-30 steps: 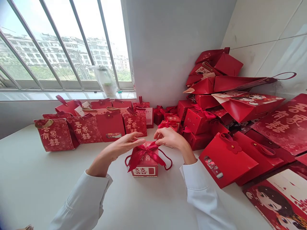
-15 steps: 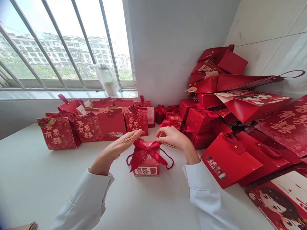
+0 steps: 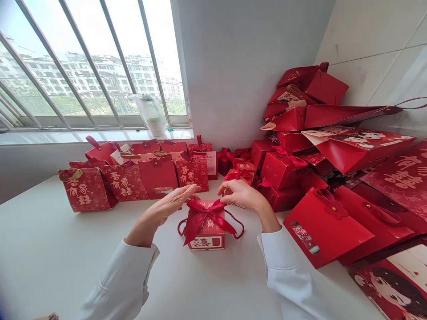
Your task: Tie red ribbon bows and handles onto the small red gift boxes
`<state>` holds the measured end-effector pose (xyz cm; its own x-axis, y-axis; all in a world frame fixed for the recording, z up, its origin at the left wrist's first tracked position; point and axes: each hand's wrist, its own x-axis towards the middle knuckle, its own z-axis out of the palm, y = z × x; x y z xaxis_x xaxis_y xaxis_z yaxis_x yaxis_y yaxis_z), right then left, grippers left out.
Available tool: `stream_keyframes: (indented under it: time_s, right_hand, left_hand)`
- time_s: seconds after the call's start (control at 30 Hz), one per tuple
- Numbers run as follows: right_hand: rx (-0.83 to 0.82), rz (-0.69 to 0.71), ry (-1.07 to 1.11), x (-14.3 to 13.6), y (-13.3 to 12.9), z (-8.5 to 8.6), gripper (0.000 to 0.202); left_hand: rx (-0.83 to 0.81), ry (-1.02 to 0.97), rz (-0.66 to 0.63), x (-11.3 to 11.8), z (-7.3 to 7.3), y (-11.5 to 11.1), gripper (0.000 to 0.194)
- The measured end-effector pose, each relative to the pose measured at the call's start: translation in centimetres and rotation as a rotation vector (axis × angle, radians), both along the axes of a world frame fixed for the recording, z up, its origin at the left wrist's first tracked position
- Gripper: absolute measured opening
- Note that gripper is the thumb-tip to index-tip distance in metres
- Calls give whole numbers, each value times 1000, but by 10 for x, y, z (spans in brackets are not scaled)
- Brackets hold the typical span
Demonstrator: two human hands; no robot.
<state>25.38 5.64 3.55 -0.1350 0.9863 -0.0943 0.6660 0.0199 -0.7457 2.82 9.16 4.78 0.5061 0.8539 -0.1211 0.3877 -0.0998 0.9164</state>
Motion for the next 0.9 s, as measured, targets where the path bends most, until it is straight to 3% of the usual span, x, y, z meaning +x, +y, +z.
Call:
stream_keyframes:
  time_s: [0.13, 0.33, 0.57, 0.8, 0.9]
  right_hand:
    - [3, 7, 30, 3, 1, -2, 17]
    - [19, 29, 51, 8, 0, -4, 23]
    - [9, 33, 28, 4, 1, -5, 19]
    - [182, -75, -137, 4, -12, 15, 16]
    - [205, -92, -89, 1, -26, 28, 17]
  left_hand:
    - [-78, 72, 20, 0, 0, 2, 39]
    - [-34, 31, -8, -3, -9, 9, 58]
    - [-58, 37, -11, -3, -13, 12, 61]
    - [-65, 13, -62, -6, -22, 27, 63]
    - [-80, -43, -83, -7, -35, 38, 64]
